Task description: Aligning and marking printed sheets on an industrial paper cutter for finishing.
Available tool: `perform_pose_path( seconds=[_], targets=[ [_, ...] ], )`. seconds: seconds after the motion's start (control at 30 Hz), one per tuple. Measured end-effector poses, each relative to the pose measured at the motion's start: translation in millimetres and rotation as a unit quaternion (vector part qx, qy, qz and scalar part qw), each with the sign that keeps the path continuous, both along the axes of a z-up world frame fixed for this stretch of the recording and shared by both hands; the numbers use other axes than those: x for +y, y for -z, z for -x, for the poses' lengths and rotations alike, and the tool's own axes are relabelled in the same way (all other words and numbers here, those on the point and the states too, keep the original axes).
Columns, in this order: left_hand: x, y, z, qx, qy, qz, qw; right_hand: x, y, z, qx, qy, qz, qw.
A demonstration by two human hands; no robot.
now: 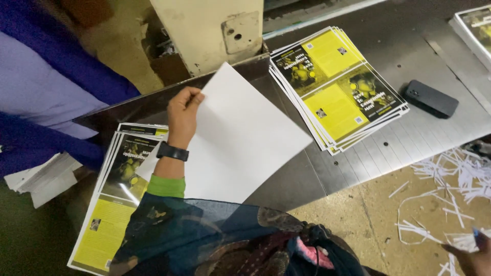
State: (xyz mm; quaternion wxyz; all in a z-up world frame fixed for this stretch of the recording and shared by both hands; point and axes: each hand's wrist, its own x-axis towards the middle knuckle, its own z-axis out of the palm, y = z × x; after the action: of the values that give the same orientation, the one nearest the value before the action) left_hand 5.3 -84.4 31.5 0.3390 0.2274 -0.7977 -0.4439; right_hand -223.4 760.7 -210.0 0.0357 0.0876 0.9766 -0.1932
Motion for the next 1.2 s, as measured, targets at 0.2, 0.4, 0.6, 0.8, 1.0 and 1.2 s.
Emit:
perform_pose_path(
  seconds=[0.2,0.4,0.6,0.8,1.0,1.2],
  targets=[
    [-7,-14,-3,0.086,-0.069,-0.031,0.993,-176,-128,-77,0.055,0.040,0.041,0.997],
    [5,-30,-16,0.163,-0.130,-0.142,0.968,-277,-194,-88,0.038,-0.025,0.315,0.948],
    [-5,-28,-26,0.188,-0.162,-0.179,0.952,-353,-189,-82,0.033,-0.139,0.389,0.910],
    [-10,-28,-31,0.186,-0.158,-0.185,0.952,-451,-237,-83,0.006,-0.219,0.524,0.823],
    [-4,-36,-31,0.178,-0.179,-0.219,0.943,-539,-223,-59,-0.018,-0.300,0.615,0.729],
    [-26,-16,-60,0.150,-0.244,-0.245,0.926,-563,-184,-79,-0.108,-0.204,0.590,0.773]
  ],
)
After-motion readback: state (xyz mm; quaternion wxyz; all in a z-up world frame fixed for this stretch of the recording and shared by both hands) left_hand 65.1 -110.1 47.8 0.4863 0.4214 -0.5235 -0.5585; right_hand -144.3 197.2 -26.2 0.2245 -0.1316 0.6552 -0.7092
